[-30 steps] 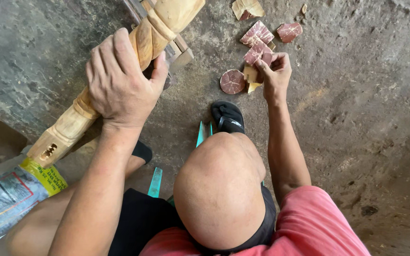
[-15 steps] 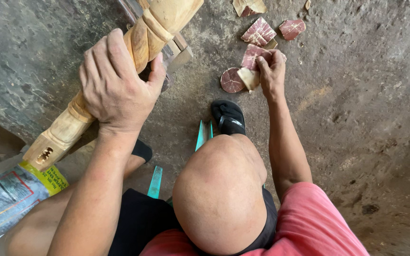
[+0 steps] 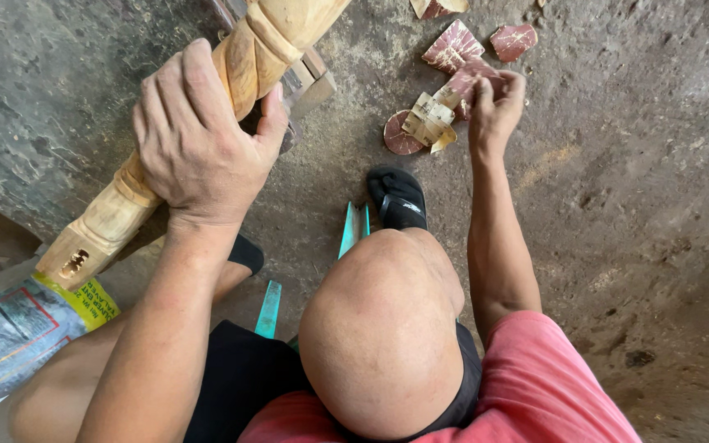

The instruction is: The person sands decorative wooden furniture legs by hand with a piece of sandpaper, rotating the wood to reach all sides.

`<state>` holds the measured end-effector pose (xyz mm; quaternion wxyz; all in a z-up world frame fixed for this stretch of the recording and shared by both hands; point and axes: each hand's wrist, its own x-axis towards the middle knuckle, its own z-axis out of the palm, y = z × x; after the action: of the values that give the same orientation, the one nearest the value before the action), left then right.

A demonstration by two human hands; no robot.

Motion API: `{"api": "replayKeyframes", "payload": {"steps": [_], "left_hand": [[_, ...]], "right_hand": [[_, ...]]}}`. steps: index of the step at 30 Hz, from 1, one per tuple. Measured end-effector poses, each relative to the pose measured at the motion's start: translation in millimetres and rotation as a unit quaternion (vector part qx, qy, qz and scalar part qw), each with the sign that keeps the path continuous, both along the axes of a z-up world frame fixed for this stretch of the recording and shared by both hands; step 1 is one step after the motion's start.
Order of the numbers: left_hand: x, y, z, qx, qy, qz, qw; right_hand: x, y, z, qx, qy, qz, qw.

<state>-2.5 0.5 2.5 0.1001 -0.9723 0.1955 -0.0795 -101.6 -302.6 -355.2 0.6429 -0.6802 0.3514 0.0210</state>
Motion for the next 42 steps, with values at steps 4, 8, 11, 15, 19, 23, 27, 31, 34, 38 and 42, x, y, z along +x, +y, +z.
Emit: {"api": "replayKeyframes", "payload": {"steps": [4,8,11,15,19,23,27,31,34,38,42], "left_hand": [[2.8,-3.5,3.6,-0.004,-0.008,-0.005,1.000],[4.1,-5.1,5.3,-0.009,-0.011,-0.008,1.000],[3.1,-4.5,5.5,-0.004,-0.010,-0.011,1.000],[2.9,-6.1,5.2,-0.009,-0.017,-0.014,1.000],[2.8,-4.8,4.3,-0.006,-0.006,-0.005,1.000],[1.3,-4.8,4.1,-0.001,0.001,0.004,1.000],[2.5,-6.1,5.4,-0.003,-0.002,0.000,1.000],[3.8,-7.2,6.4,-0.003,-0.006,-0.002,1.000],[3.6,-6.6,6.3,-0.007,-0.007,-0.005,1.000],[4.1,-6.7,5.7,-0.005,-0.007,-0.005,1.000],[2.2,-5.0,3.7,-0.002,-0.005,-0.005,1.000]], "right_hand": [[-0.4,-11.6,15.5,-0.020,0.060,-0.036,0.997],[0.2,-0.1,68.0,-0.478,0.041,0.246,0.842],[-5.1,17.7,84.6,-0.307,0.151,0.498,0.797],[-15.1,24.3,65.2,-0.374,-0.019,0.535,0.757],[-11.7,25.4,59.6,-0.332,-0.135,0.365,0.859],[-2.3,21.5,67.8,0.033,0.024,0.105,0.994],[2.4,17.1,47.9,0.122,-0.126,0.038,0.984],[-5.0,20.1,29.9,0.159,-0.095,0.031,0.982],[-7.3,16.1,34.9,0.145,-0.080,0.085,0.983],[18.9,20.2,28.8,0.158,-0.028,0.148,0.976],[76.9,31.2,-11.1,-0.372,-0.048,0.338,0.863]]}}
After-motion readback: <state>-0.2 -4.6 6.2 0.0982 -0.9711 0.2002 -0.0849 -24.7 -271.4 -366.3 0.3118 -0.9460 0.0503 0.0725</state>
